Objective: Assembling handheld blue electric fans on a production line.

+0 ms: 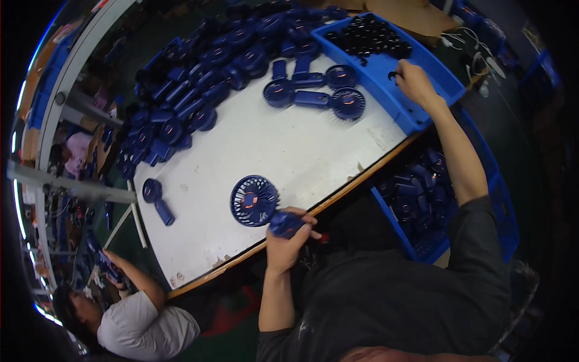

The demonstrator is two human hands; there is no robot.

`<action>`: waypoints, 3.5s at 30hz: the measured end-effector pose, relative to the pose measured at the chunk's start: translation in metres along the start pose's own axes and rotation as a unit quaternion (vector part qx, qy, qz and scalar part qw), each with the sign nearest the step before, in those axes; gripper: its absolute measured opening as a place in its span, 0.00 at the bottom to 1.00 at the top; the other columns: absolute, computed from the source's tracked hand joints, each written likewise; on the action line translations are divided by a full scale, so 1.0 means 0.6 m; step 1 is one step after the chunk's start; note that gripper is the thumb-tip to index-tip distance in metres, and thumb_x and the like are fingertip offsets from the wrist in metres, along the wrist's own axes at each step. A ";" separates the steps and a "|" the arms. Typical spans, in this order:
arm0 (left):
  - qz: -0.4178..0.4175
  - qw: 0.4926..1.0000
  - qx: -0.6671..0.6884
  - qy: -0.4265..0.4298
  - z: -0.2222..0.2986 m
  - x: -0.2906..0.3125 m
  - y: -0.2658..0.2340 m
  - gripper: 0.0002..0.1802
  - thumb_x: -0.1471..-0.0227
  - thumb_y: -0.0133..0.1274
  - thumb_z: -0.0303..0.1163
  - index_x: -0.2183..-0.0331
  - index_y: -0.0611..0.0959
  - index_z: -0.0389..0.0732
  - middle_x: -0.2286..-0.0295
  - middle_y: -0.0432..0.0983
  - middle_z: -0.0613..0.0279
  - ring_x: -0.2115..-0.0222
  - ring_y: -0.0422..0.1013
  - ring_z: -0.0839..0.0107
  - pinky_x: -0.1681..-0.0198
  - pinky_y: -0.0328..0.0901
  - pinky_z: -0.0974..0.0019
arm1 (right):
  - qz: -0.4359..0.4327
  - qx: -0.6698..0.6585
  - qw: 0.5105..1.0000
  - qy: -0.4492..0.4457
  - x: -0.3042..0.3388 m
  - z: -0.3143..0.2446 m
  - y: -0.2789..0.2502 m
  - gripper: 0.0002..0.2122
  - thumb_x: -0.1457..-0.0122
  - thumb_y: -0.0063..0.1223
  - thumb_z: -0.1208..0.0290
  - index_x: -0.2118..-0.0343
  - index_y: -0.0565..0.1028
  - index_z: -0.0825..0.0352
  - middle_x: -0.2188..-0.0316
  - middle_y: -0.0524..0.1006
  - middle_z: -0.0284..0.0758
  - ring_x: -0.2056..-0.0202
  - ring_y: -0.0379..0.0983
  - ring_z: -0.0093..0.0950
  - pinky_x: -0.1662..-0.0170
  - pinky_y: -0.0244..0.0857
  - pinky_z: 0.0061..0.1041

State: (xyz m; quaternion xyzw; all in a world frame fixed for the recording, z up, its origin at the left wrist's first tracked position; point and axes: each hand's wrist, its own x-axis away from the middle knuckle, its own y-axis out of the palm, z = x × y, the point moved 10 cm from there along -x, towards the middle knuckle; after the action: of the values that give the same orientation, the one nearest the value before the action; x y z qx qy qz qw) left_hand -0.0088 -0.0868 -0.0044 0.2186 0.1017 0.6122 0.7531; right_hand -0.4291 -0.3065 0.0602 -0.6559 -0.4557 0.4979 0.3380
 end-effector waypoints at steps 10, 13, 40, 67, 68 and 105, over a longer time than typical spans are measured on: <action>0.123 0.919 -0.330 0.176 0.044 0.011 -0.046 0.16 0.51 0.57 0.18 0.58 0.75 0.31 0.68 0.76 0.59 0.72 0.75 0.75 0.69 0.73 0.71 | -0.305 -0.485 0.812 -0.110 0.343 -0.496 0.043 0.12 0.48 0.59 0.80 0.59 0.76 0.72 0.70 0.77 0.35 0.68 0.76 0.26 0.65 0.70 0.26; 0.165 0.965 -0.199 0.050 0.038 0.017 -0.053 0.12 0.50 0.58 0.22 0.62 0.78 0.30 0.69 0.77 0.59 0.73 0.75 0.76 0.73 0.70 0.73 | -0.478 -0.626 0.613 0.066 0.391 -0.494 0.107 0.10 0.42 0.62 0.74 0.61 0.78 0.74 0.74 0.78 0.31 0.72 0.74 0.16 0.69 0.68 0.17; 0.139 0.973 0.182 -0.038 -0.027 0.014 -0.031 0.29 0.35 0.36 0.52 0.46 0.69 0.40 0.50 0.69 0.56 0.47 0.66 0.65 0.41 0.60 0.60 | -0.154 -0.297 0.880 -0.337 0.377 -0.594 0.011 0.30 0.53 0.63 0.65 0.46 0.69 0.68 0.52 0.69 0.44 0.48 0.64 0.43 0.45 0.60 0.41; 0.287 0.929 -0.206 0.113 0.190 0.009 -0.322 0.21 0.54 0.65 0.29 0.60 0.73 0.37 0.70 0.76 0.58 0.72 0.74 0.70 0.65 0.70 0.67 | -0.100 -0.322 0.915 0.220 0.524 0.002 0.097 0.18 0.41 0.55 0.72 0.49 0.72 0.74 0.57 0.77 0.44 0.53 0.74 0.34 0.48 0.67 0.29; 0.235 0.952 -0.123 0.151 0.151 0.012 -0.248 0.23 0.53 0.63 0.30 0.57 0.72 0.34 0.69 0.76 0.55 0.70 0.75 0.66 0.62 0.71 0.62 | -0.148 -0.385 0.888 0.204 0.504 -0.094 0.101 0.18 0.40 0.56 0.72 0.48 0.72 0.72 0.56 0.77 0.40 0.55 0.73 0.27 0.50 0.68 0.26; 0.097 0.988 0.121 -0.010 0.010 -0.061 0.008 0.18 0.45 0.57 0.25 0.53 0.73 0.31 0.60 0.75 0.52 0.67 0.76 0.68 0.75 0.75 0.70 | -0.315 -0.621 0.718 -0.015 0.230 -0.429 0.048 0.23 0.48 0.57 0.83 0.46 0.71 0.68 0.58 0.74 0.35 0.58 0.74 0.26 0.56 0.71 0.24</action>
State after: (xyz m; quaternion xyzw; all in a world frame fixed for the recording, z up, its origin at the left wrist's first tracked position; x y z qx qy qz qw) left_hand -0.0188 -0.1229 -0.0011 0.3230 0.1456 0.6635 0.6590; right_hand -0.1619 -0.1855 0.0576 -0.5299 -0.8477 -0.0222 -0.0149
